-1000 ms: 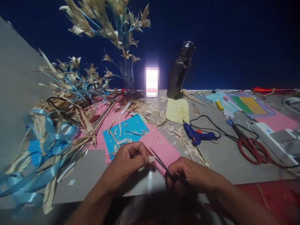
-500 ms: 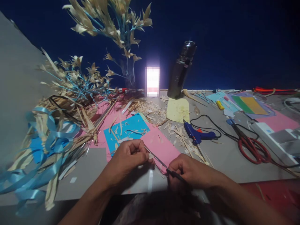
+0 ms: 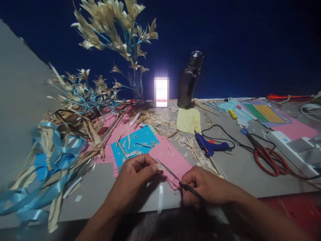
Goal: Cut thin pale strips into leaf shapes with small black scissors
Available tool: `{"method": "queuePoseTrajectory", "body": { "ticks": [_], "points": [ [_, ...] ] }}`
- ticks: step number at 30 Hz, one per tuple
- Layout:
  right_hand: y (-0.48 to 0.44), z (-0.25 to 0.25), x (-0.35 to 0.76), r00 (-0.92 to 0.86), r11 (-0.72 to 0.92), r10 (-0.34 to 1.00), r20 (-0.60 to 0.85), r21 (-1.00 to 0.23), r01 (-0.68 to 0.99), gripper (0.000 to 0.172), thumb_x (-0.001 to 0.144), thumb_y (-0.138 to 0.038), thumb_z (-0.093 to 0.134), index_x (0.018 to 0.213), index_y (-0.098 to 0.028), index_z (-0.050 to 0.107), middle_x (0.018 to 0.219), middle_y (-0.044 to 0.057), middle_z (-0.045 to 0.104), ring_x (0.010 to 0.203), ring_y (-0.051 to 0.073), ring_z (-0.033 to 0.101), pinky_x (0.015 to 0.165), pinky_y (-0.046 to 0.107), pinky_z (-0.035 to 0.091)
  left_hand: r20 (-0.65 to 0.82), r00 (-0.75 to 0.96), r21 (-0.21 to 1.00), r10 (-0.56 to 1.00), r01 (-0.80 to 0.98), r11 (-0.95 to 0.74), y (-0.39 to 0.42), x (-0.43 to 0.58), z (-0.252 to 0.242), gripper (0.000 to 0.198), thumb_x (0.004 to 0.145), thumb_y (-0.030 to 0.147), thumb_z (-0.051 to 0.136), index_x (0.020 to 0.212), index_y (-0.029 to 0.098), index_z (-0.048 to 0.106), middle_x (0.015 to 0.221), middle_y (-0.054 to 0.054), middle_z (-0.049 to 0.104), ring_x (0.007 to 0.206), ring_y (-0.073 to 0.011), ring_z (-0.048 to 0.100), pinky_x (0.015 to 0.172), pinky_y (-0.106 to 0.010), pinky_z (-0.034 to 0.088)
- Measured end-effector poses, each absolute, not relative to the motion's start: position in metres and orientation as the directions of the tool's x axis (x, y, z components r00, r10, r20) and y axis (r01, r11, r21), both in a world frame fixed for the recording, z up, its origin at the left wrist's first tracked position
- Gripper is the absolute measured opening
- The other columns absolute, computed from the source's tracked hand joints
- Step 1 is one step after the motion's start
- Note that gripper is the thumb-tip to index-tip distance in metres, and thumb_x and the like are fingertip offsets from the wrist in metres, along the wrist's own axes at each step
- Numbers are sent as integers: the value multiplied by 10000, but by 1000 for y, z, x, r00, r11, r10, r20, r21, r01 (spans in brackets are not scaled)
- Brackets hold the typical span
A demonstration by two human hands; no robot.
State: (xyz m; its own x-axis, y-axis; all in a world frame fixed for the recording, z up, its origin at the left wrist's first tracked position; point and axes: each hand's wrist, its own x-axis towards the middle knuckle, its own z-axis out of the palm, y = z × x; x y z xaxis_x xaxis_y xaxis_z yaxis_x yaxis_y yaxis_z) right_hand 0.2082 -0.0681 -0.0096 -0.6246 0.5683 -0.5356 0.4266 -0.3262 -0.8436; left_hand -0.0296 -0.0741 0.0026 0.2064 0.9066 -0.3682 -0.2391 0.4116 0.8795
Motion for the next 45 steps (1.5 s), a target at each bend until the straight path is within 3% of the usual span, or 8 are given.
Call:
{"method": "queuePoseTrajectory", "body": {
  "ticks": [16,19,22,26,29,35,40,45],
  "points": [
    [-71,-8,209,-623,-316,566,-540,-840,441,296,702,-297,819,551,-148,613,480,-60,571,417,46,394,404,187,230,-350,154,917,924,-146,371,-75,-32,4,207,736,281,823,690,167,657,679,-37,696,610,-151,613,596,-256,466],
    [-73,-10,202,-558,-413,644,-523,-852,322,286,693,-327,816,585,-144,625,504,-31,600,446,68,461,425,180,301,-350,95,903,932,-232,363,-78,-26,0,214,715,301,846,718,166,681,665,-31,702,619,-154,636,619,-255,486],
    [-75,-12,189,-431,-446,798,-422,-894,49,303,666,-365,838,744,-148,642,615,-4,653,516,105,559,483,199,411,-365,27,864,931,-363,349,-82,-16,-6,253,680,323,878,741,169,686,666,-15,700,636,-154,656,646,-253,509],
    [-77,-14,168,-294,-375,903,-312,-908,-187,438,640,-364,871,954,-183,625,745,-12,663,543,112,574,507,226,469,-371,-24,835,928,-446,323,-87,2,-12,270,685,353,877,745,177,681,666,-5,692,617,-139,631,628,-247,511],
    [-77,-14,157,-160,-250,962,-223,-951,-180,365,680,-327,838,941,-188,623,574,-70,541,479,99,498,457,208,402,-355,-50,838,934,-459,294,-91,10,-15,269,688,361,876,739,179,685,678,-6,703,640,-151,641,661,-271,530],
    [-76,-13,156,-81,-70,995,-60,-990,-125,178,726,-254,741,836,-187,618,574,-61,517,483,94,470,476,221,389,-255,-79,934,964,-279,224,-97,9,-18,250,738,386,838,818,181,719,752,-25,729,723,-169,670,696,-255,522],
    [-78,-11,163,-86,62,994,66,-997,-49,110,782,-259,698,850,-195,639,609,-45,558,487,97,479,477,227,376,28,-127,997,992,74,-19,-96,7,-13,93,785,280,780,801,211,719,752,-13,728,697,-179,681,652,-255,532],
    [-73,-6,172,-73,-24,997,-18,-997,-75,152,739,-251,740,860,-177,685,640,-25,599,518,103,502,495,224,393,600,-57,729,798,450,-516,-92,-1,-15,199,844,49,673,908,235,704,847,1,705,788,-150,663,730,-255,519]
  ]
}}
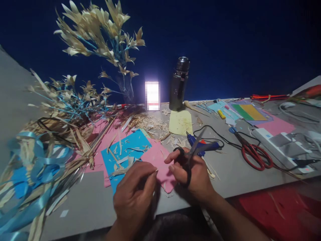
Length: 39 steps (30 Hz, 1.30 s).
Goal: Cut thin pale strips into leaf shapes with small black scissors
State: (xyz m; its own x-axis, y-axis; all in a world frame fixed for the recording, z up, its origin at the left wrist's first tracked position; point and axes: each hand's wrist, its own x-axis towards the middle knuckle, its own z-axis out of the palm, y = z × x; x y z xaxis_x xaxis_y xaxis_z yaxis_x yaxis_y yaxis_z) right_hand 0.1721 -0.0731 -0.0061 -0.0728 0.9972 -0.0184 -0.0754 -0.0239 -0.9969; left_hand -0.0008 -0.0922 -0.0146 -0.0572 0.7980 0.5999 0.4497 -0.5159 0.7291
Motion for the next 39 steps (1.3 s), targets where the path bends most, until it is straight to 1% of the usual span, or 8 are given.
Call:
{"method": "queuePoseTrajectory", "body": {
  "ticks": [6,9,11,13,16,21,30,39],
  "points": [
    [-71,-13,170,-337,-363,914,-224,-823,-437,409,644,-460,847,830,-155,647,612,-25,594,464,102,511,468,228,430,799,225,386,557,518,-763,-87,-13,-22,510,773,-54,706,1190,240,703,972,-54,721,880,-203,653,824,-371,510],
    [-72,-10,170,-259,-290,946,-196,-871,-396,290,663,-329,835,793,-152,645,633,-29,585,508,89,513,490,202,423,772,182,465,609,492,-736,-87,-10,-23,452,780,-7,722,1134,274,732,965,-38,743,867,-204,668,842,-374,499],
    [-73,-7,171,-214,-236,962,-171,-914,-329,224,698,-273,800,808,-165,639,632,-30,597,509,96,535,489,201,428,561,13,770,828,359,-528,-88,-6,-23,253,845,100,705,1031,267,744,942,-38,743,848,-205,683,803,-354,512],
    [-74,-4,173,-191,-201,970,-151,-941,-273,200,708,-238,787,813,-176,628,615,-35,604,488,105,555,482,208,439,115,-31,993,993,12,-115,-89,-2,-22,91,907,286,673,956,228,723,850,-52,729,773,-209,682,726,-344,525],
    [-75,-5,173,-208,-191,968,-140,-949,-250,235,683,-194,813,819,-180,622,612,-41,616,490,119,591,490,212,459,-251,276,856,928,-384,346,-90,2,-21,265,869,446,705,908,185,686,748,-58,702,696,-199,651,694,-343,515],
    [-75,-8,174,-276,-207,953,-128,-937,-280,258,677,-182,829,829,-178,620,616,-42,625,504,118,582,509,214,450,-260,381,799,887,-431,419,-90,9,-18,177,845,269,763,752,161,658,695,-24,665,687,-146,601,707,-287,472],
    [-71,-19,184,-247,-207,962,-115,-899,-387,303,709,-333,835,892,-163,664,725,-2,658,621,128,582,572,227,448,-289,301,756,909,-510,410,-86,16,-14,202,809,272,795,709,158,661,642,-5,628,627,-128,560,644,-255,454],
    [-68,-22,167,-393,-395,898,-197,-753,-525,338,635,-314,869,809,-157,626,581,-17,645,458,130,586,456,215,457,-273,367,725,889,-530,441,-87,17,-22,194,786,278,819,719,163,678,673,-11,624,676,-157,590,696,-306,488]
  ]
}}
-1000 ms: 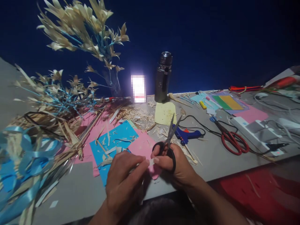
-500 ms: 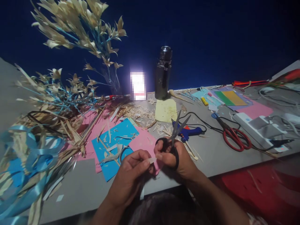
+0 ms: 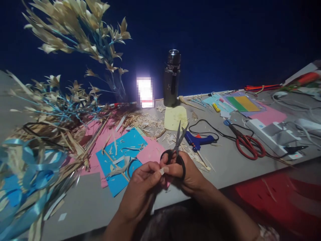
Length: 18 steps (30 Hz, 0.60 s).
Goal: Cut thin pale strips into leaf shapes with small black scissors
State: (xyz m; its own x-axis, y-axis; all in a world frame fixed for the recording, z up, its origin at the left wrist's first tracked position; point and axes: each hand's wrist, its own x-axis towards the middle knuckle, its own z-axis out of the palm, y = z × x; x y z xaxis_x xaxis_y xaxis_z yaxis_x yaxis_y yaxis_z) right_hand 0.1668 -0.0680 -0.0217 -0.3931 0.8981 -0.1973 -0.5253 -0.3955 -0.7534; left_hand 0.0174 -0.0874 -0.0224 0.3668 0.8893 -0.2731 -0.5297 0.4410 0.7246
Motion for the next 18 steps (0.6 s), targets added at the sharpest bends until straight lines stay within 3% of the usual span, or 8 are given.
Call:
{"method": "queuePoseTrajectory", "body": {
  "ticks": [3,8,12,18],
  "points": [
    [-64,-18,168,-359,-402,906,-226,-726,-558,341,630,-326,866,814,-148,642,603,-18,634,471,123,581,476,220,468,-309,370,676,876,-562,476,-84,17,-16,209,752,289,849,713,154,694,650,-14,631,647,-147,582,657,-285,498],
    [-57,-8,177,-139,-234,972,-188,-817,-527,338,622,-291,880,858,-146,686,760,-2,668,603,88,541,540,174,421,-390,233,684,891,-574,450,-73,18,-2,220,679,258,904,737,151,721,650,0,647,625,-108,580,621,-211,486],
    [-52,-4,178,-162,-181,979,-121,-883,-432,321,672,-269,857,910,-160,671,788,2,658,646,119,552,586,213,436,-395,212,715,894,-541,444,-68,24,6,252,691,298,895,702,145,695,634,1,629,600,-94,550,594,-192,455],
    [-40,9,181,-161,-141,982,-95,-942,-304,288,678,-296,858,810,-152,647,716,-25,554,633,108,463,578,220,378,-362,266,759,893,-472,448,-64,30,9,281,677,330,892,691,157,671,577,-9,622,532,-115,545,536,-217,402]
  ]
}}
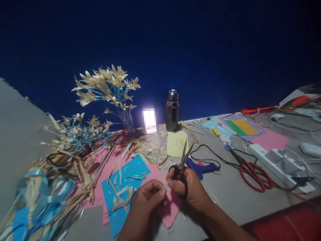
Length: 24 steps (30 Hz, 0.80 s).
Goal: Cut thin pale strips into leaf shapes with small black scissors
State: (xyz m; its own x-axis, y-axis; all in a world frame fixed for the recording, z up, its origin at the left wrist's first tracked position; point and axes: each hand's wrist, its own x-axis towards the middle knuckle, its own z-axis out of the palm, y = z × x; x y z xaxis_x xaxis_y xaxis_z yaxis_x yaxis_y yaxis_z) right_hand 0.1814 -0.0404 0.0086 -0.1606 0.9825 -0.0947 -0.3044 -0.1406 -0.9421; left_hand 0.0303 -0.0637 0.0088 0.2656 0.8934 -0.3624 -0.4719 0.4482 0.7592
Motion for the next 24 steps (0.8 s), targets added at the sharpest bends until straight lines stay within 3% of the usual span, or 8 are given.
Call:
{"method": "queuePoseTrajectory", "body": {
  "ticks": [4,6,8,9,13,18,24],
  "points": [
    [-24,21,195,-139,-157,983,-123,-950,-269,282,707,-322,841,819,-160,638,694,-31,556,608,103,462,570,221,377,-348,246,852,905,-320,414,-28,23,21,296,632,357,889,649,161,667,547,-8,615,492,-125,536,510,-232,386],
    [-11,26,208,-70,-128,991,-115,-967,-219,287,708,-330,833,846,-166,642,690,-30,565,607,110,475,564,227,380,-292,157,949,944,-75,306,8,18,28,281,636,367,859,619,155,676,506,2,587,464,-115,502,492,-230,367],
    [3,31,224,-5,-77,997,-77,-988,-131,295,678,-329,837,834,-167,647,683,-26,575,608,120,489,563,238,391,-165,74,971,984,188,148,52,15,30,249,665,373,795,615,152,691,502,10,576,463,-115,489,487,-235,366],
    [10,32,232,21,-53,998,-55,-995,-83,294,661,-323,840,821,-166,649,675,-26,576,604,122,490,563,243,396,-135,47,965,990,233,121,75,15,28,214,660,349,781,641,150,707,519,4,600,476,-125,508,500,-243,383],
    [27,26,255,82,-30,996,-29,-999,16,273,648,-307,831,795,-164,652,653,-26,572,581,121,482,544,249,392,-87,-1,915,996,396,80,155,25,10,187,743,284,746,653,131,687,526,25,569,470,-119,488,469,-245,368],
    [33,7,263,123,-63,990,-64,-998,-8,253,702,-322,796,828,-163,644,627,-35,542,543,109,456,502,234,360,-47,35,826,998,563,19,205,46,-21,234,923,357,672,849,135,661,786,12,655,640,-130,605,594,-277,517],
    [39,9,271,156,-88,984,-87,-996,-2,251,683,-334,796,789,-154,657,597,-38,538,530,103,447,495,227,346,55,54,817,997,572,-76,205,34,2,187,810,261,704,663,147,712,610,-7,650,617,-169,575,595,-284,434]
  ]
}}
